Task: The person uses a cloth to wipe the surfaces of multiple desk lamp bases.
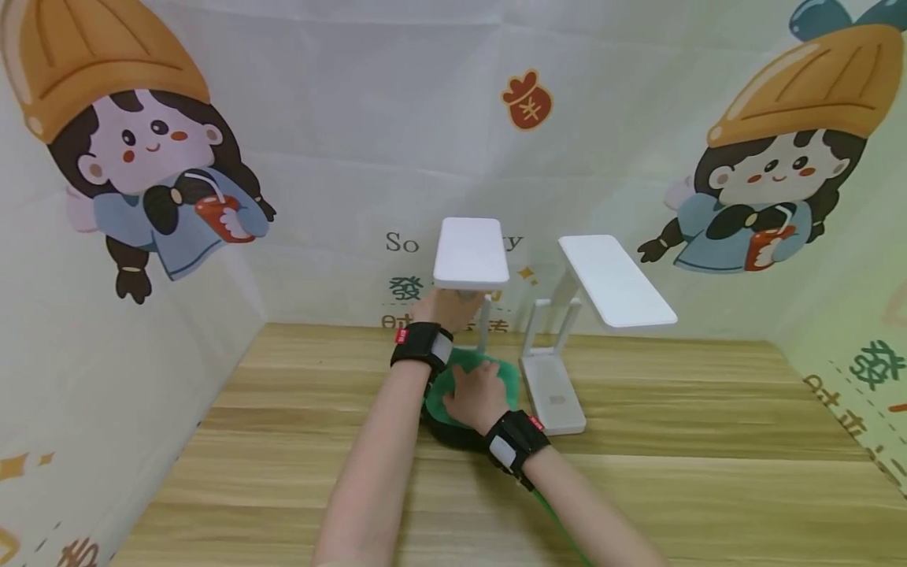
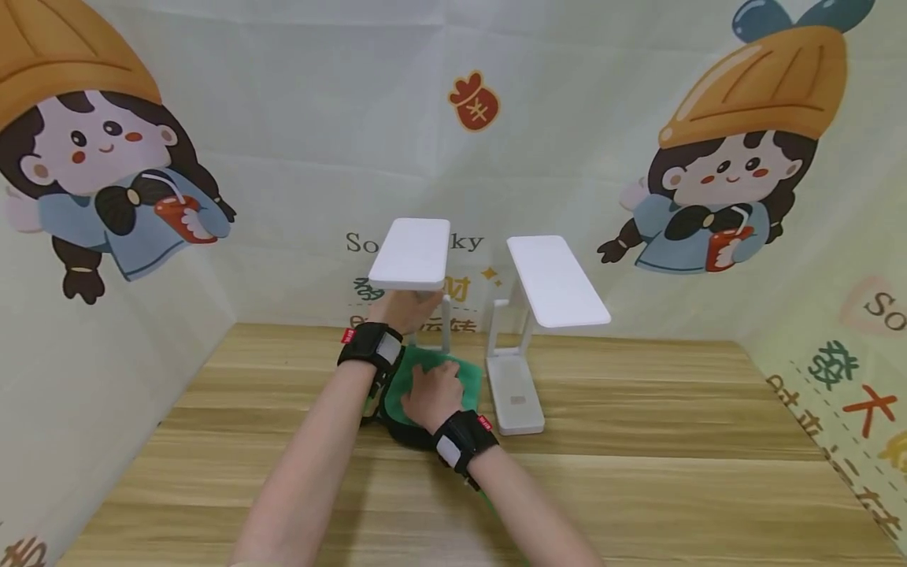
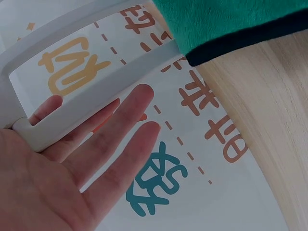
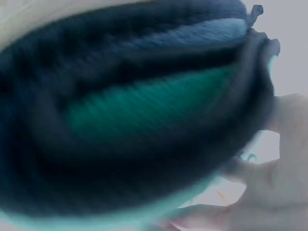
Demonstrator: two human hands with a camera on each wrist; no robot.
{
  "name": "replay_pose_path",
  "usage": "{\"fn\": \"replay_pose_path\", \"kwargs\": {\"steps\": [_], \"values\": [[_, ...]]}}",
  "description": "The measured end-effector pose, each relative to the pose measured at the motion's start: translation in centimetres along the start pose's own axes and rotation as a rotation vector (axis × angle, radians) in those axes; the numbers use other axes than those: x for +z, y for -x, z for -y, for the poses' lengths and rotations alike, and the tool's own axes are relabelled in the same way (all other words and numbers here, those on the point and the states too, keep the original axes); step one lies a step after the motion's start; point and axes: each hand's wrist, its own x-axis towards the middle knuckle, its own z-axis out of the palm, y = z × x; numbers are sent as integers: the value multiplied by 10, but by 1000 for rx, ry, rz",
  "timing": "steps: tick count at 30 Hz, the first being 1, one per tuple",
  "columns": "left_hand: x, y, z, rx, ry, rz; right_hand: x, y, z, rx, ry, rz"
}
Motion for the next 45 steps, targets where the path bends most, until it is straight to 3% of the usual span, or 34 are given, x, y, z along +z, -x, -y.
{"fn": "replay_pose_path", "kwargs": {"steps": [4,7,12,15,22,29,38,45], "values": [[-1,0,2,-3,-42,-1,-10,6,-3,-52,-45,110],[-1,1,3,-7,-57,-13,-15,4,-6,-35,-130,195],[-1,2,2,-20,-35,-19,-13,-8,-15,22,-227,226],[-1,1,2,-19,-30,-14,-9,-11,-18,18,-217,224],[-1,1,2,7,-38,-20,-17,-6,-18,-11,-153,327],[-1,2,1,-32,-51,0,-11,-11,-19,2,-178,209],[-1,3,-1,19,-25,-9,-25,-5,-10,-108,-8,245],[1,2,0,10,-23,-16,-15,-12,-17,-91,-111,157]]}}
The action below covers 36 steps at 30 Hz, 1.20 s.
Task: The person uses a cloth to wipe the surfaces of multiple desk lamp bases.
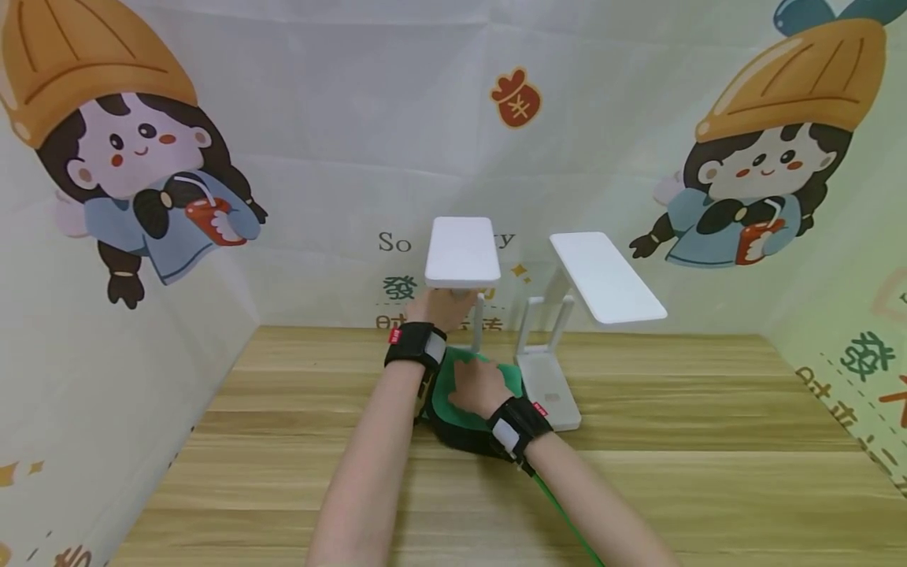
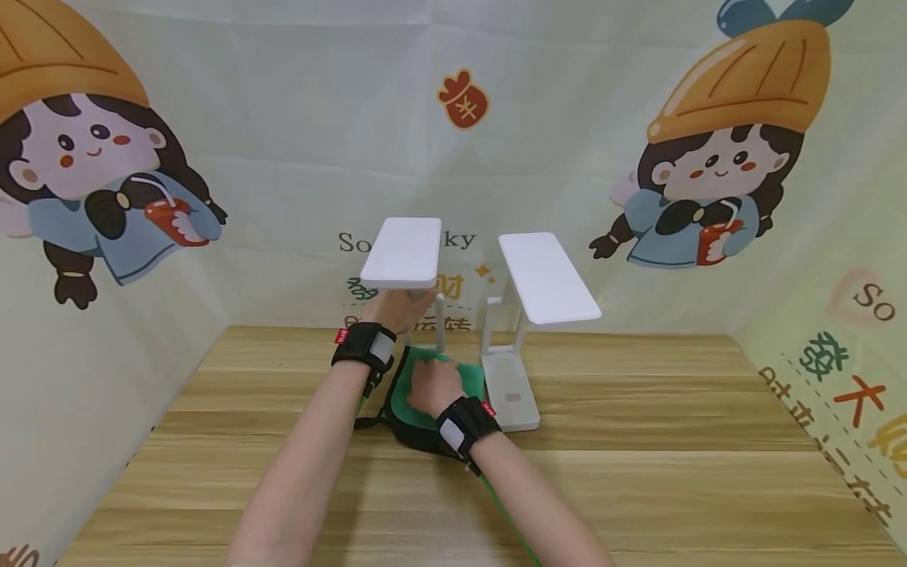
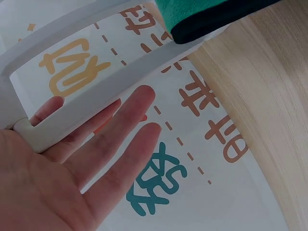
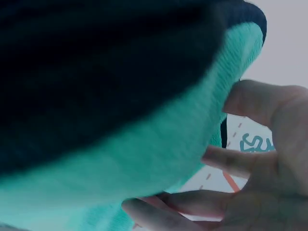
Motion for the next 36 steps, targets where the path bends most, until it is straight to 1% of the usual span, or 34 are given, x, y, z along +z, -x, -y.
{"fn": "replay_pose_path", "kwargs": {"steps": [2,4,6,8,10,14,17,18,20,21,22,23,24,25,26,27,29,30,32,34,36], "values": [[0,0,-2,-15,-23,9,4,4,-3,-8,-26,-57],[0,1,-4,-22,-30,4,8,11,-3,-23,-33,-132],[1,3,-5,-24,-13,-9,12,17,-3,-25,-35,-200],[1,6,-5,-23,-5,-38,16,21,-2,-21,-23,-254],[3,8,-5,-33,-24,-65,18,23,-1,-10,-15,-281],[6,11,-6,-75,-141,-117,19,25,-1,24,-12,-304],[6,14,-13,-90,-193,-200,17,29,-3,54,-12,-311],[6,16,-16,-86,-208,-235,15,30,-5,56,-11,-314],[5,21,-24,-55,-217,-328,11,35,-7,58,-15,-317],[4,24,-29,-36,-211,-381,8,39,-8,46,0,-329],[4,29,-34,-14,-193,-415,4,43,-9,34,10,-338],[4,33,-40,1,-206,-438,0,47,-10,17,22,-358],[4,37,-45,18,-246,-439,-4,53,-11,-2,40,-382],[5,41,-51,46,-249,-446,-8,58,-13,-15,59,-407],[5,45,-57,61,-289,-421,-13,63,-15,-32,78,-438],[5,48,-64,76,-313,-381,-18,68,-17,-48,103,-470],[6,50,-76,135,-372,-285,-30,78,-23,-60,121,-517],[7,50,-82,170,-379,-242,-35,82,-26,-55,135,-531],[9,46,-91,218,-356,-174,-48,89,-34,-43,152,-558],[12,40,-98,261,-316,-147,-58,91,-43,-22,169,-558],[17,33,-102,260,-267,-110,-64,91,-53,-10,199,-547]]}}
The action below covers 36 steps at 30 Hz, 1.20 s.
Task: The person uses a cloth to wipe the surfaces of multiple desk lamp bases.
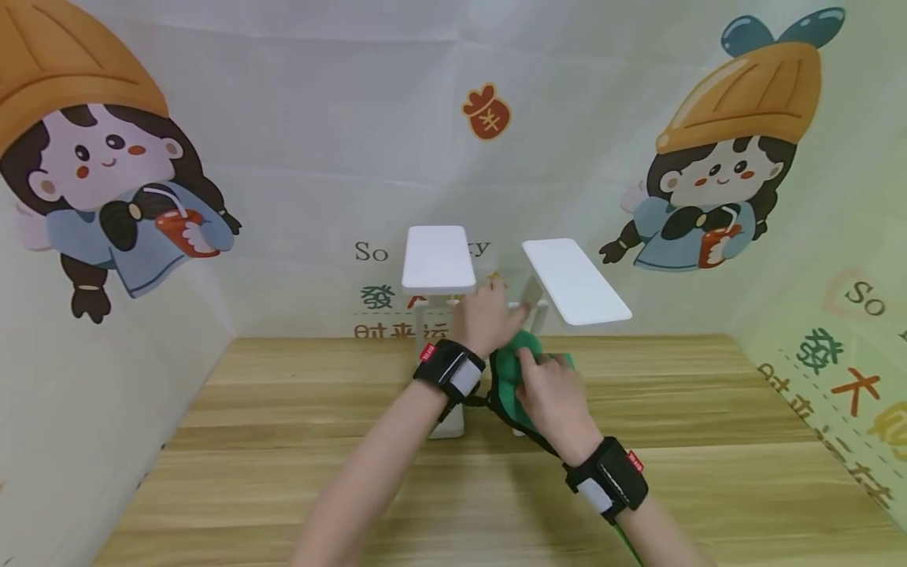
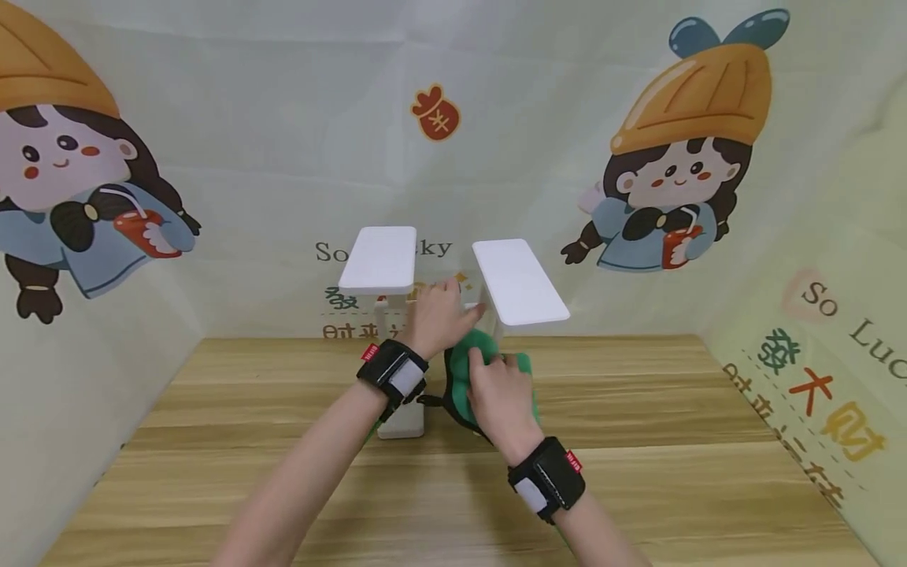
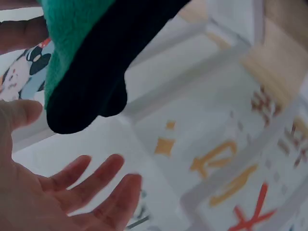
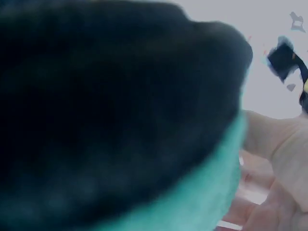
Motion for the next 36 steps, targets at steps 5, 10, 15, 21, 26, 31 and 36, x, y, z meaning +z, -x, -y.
{"fn": "replay_pose_path", "kwargs": {"steps": [5,10,15,21,26,31,36], "values": [[21,-18,-1,-33,193,111,20,-5,-22,1,14,131],[45,-25,-4,-23,287,126,47,4,-35,50,-109,368],[59,-29,-6,-85,353,112,57,9,-41,54,-177,461],[69,-34,-2,-115,422,72,56,4,-39,26,-158,470],[74,-34,6,-76,434,81,54,6,-32,6,-135,481],[74,-34,7,-63,405,96,53,8,-28,-8,-142,473],[70,-32,5,-50,407,108,63,-1,-34,-27,-123,409]]}}
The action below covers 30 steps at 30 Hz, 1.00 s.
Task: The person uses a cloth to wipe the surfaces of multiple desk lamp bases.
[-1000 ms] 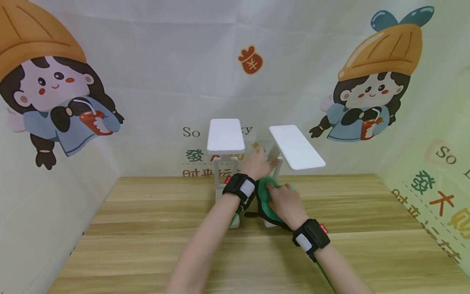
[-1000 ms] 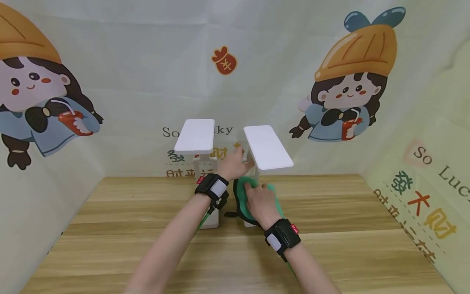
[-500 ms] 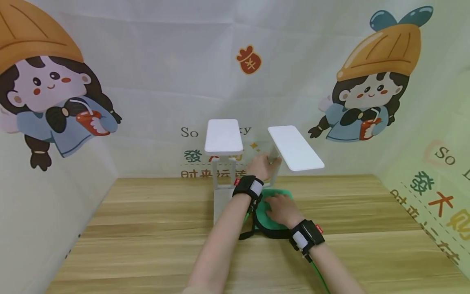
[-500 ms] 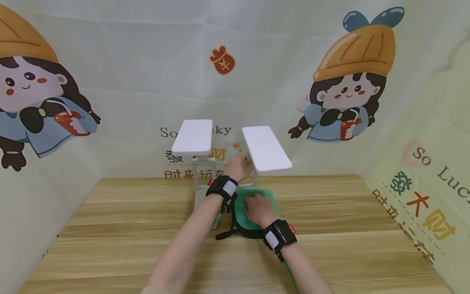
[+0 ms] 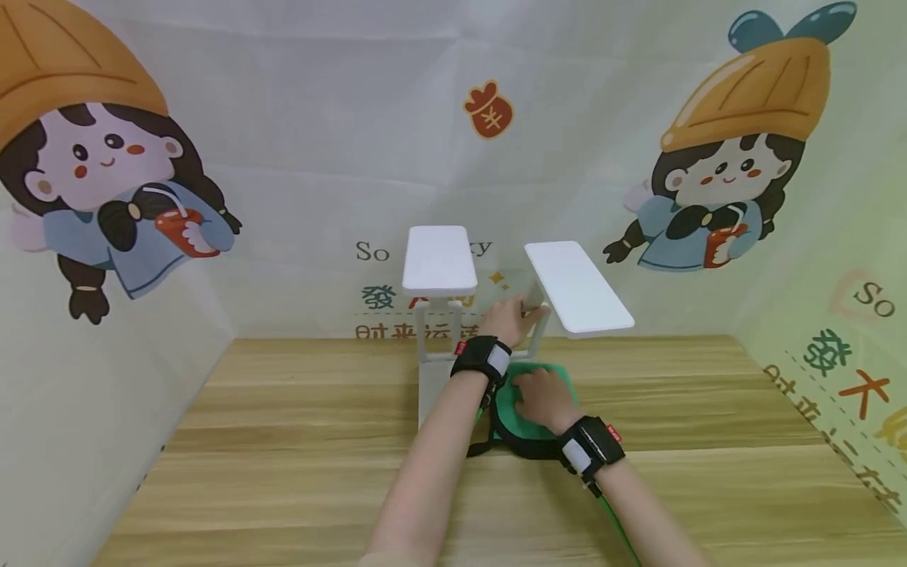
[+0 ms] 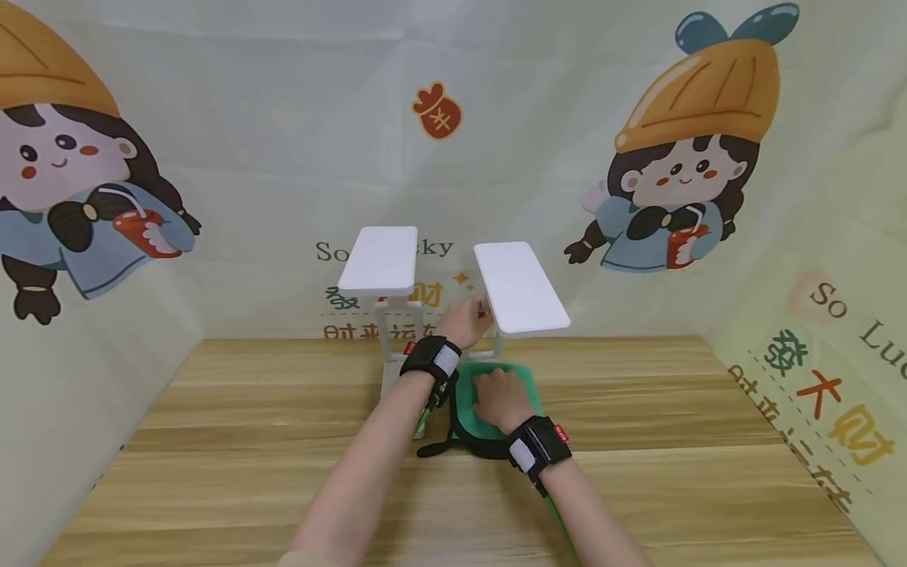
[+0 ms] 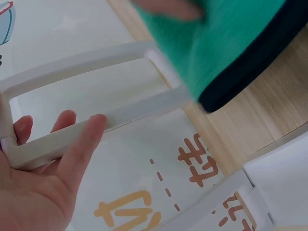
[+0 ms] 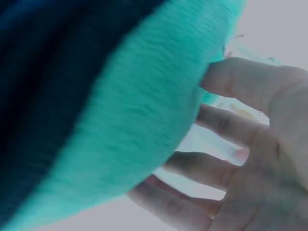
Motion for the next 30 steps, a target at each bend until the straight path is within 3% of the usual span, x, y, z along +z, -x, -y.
{"fn": "replay_pose_path", "kwargs": {"steps": [4,12,18,26,30], "values": [[0,1,-2,2,3,8,-1,-1,-2,-5,39,-16],[-3,0,-4,8,-13,-13,-14,2,7,75,-41,165],[-3,0,-5,18,-31,-36,-12,-11,2,65,-1,116],[-2,2,-5,6,-45,-22,-17,-6,9,85,-46,213],[-2,1,-3,4,-58,-28,-14,-12,8,82,-51,177]]}}
